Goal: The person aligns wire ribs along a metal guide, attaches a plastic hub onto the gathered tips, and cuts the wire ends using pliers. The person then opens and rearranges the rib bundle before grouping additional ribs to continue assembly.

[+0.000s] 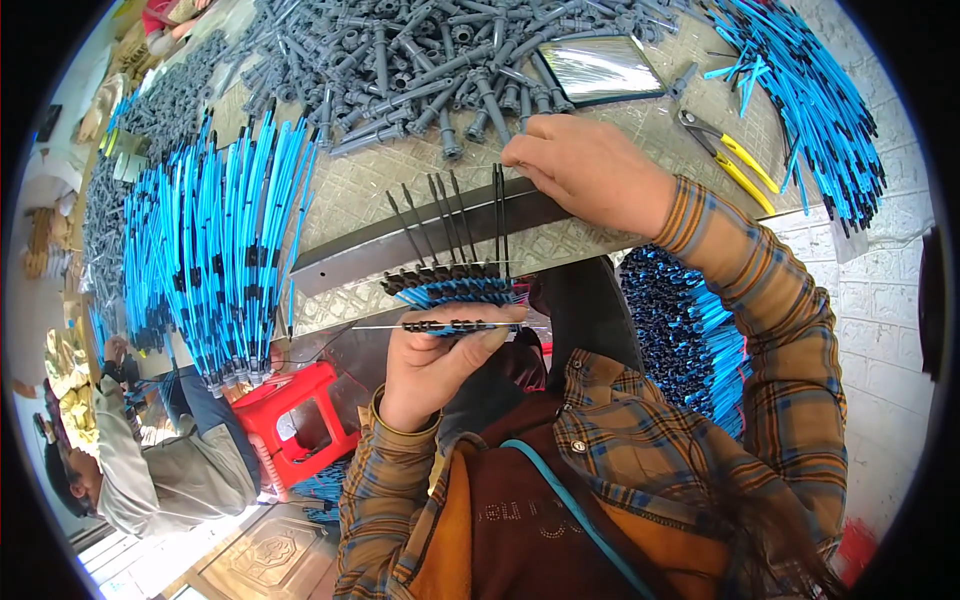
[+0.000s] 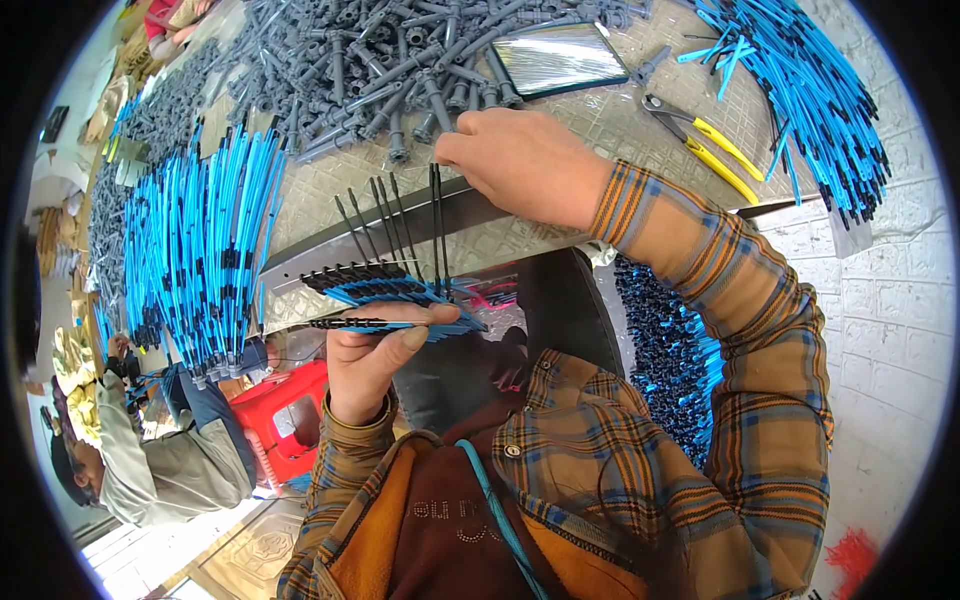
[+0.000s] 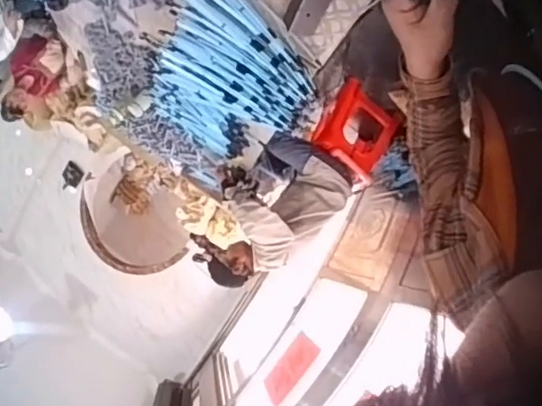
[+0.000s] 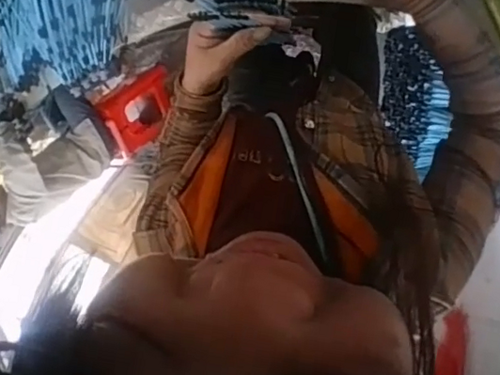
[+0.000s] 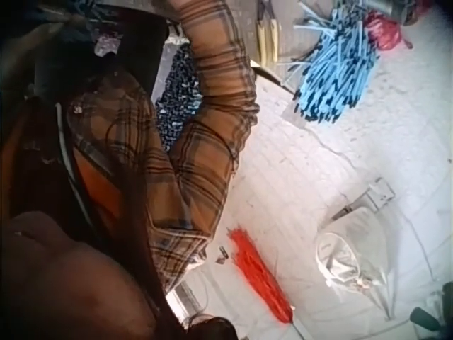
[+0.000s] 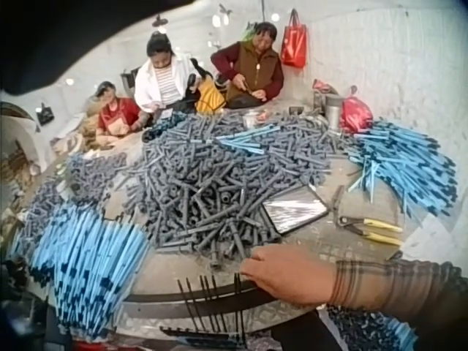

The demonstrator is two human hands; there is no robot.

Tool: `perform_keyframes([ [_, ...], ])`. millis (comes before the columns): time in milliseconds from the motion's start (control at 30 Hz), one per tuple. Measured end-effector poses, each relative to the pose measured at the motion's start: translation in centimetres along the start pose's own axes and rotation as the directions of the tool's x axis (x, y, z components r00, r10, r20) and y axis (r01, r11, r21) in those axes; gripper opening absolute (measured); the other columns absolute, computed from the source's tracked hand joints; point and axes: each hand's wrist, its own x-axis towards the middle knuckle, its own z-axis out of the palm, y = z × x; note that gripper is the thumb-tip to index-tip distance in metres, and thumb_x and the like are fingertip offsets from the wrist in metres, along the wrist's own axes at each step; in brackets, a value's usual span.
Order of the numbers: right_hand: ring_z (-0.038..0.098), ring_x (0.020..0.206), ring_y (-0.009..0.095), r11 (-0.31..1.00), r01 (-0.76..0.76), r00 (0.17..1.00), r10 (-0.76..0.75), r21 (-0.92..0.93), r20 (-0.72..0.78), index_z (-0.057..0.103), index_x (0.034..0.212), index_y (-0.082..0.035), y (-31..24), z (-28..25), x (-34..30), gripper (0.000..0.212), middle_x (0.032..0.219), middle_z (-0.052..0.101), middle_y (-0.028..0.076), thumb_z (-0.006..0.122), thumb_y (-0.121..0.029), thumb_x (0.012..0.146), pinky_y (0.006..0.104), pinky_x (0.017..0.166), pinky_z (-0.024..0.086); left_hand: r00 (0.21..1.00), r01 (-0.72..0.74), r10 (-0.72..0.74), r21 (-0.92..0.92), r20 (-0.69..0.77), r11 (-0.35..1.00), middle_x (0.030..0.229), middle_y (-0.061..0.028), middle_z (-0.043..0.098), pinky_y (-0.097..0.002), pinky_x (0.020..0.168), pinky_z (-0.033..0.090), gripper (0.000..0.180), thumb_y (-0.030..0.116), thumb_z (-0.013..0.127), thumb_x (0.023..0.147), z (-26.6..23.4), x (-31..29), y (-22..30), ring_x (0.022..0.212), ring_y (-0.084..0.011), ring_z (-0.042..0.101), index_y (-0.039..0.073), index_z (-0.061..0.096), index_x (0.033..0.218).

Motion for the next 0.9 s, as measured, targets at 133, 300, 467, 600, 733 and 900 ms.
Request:
perform_keyframes([
  [133,0.054,0.078,0.031,0.999,0.049,0.998,-0.048,-0.006,0.031,0.055,0.091,-0.009,-0.4,0.8,1.4,0.011,0.08,0.052,0.01,0.054,-0.013,0.081,0.0403,0.064,0.044,1.0,-0.003,0.003,-0.03,0.005,1.0,0.097,-0.0147,0.065,-0.0307,0.084,0.046,0.016,0.001,0.06,0.082,-0.2,-0.1,-0.4,0.094,-0.0195,0.06,-0.003,0.063,0.097],
  [300,0.055,0.077,0.03,0.996,0.073,0.997,-0.074,0.043,0.015,0.055,0.089,-0.009,-1.2,1.7,2.5,0.009,0.079,0.052,0.01,0.055,-0.013,0.081,0.0396,0.064,0.045,0.999,-0.012,0.01,0.024,0.051,1.0,0.099,-0.0134,0.064,-0.0301,0.085,0.046,0.016,0.0,0.058,0.083,-0.6,-0.2,0.0,0.094,-0.0188,0.06,-0.003,0.063,0.098],
  [467,0.055,0.077,0.03,0.996,0.083,0.995,-0.085,0.045,0.054,0.055,0.09,-0.009,-1.7,2.1,3.5,0.009,0.08,0.053,0.01,0.055,-0.013,0.081,0.0393,0.064,0.045,0.998,0.045,-0.042,-0.077,0.044,0.996,0.101,-0.012,0.064,-0.0298,0.086,0.045,0.017,0.002,0.058,0.083,-0.9,-0.4,0.2,0.097,-0.0186,0.059,-0.003,0.062,0.099],
  [600,0.056,0.076,0.03,0.987,0.127,0.991,-0.131,0.094,0.035,0.056,0.091,-0.01,-2.0,3.0,4.5,0.011,0.08,0.054,0.01,0.055,-0.013,0.081,0.0396,0.063,0.045,0.995,0.099,-0.093,-0.143,0.045,0.985,0.101,-0.0114,0.064,-0.0304,0.087,0.044,0.017,0.003,0.058,0.084,-1.6,-0.5,0.6,0.098,-0.0184,0.058,-0.003,0.061,0.1],
  [733,0.056,0.076,0.031,0.977,0.178,0.982,-0.184,0.121,0.043,0.056,0.094,-0.009,-2.0,3.3,5.3,0.013,0.08,0.054,0.01,0.055,-0.012,0.08,0.0401,0.062,0.045,0.985,0.172,-0.163,-0.184,0.06,0.968,0.101,-0.0116,0.063,-0.0313,0.088,0.045,0.018,0.004,0.057,0.085,-2.3,-0.6,1.3,0.097,-0.0185,0.058,-0.002,0.06,0.101],
  [900,0.055,0.077,0.033,0.964,0.16,0.978,-0.185,0.213,0.1,0.057,0.1,-0.009,-2.3,3.9,5.8,0.019,0.081,0.053,0.013,0.053,-0.011,0.082,0.0391,0.064,0.045,0.971,0.224,-0.199,-0.216,0.134,0.95,0.101,-0.0122,0.063,-0.0321,0.087,0.045,0.017,0.002,0.056,0.085,-3.4,-0.1,1.6,0.097,-0.0191,0.059,-0.001,0.06,0.101],
])
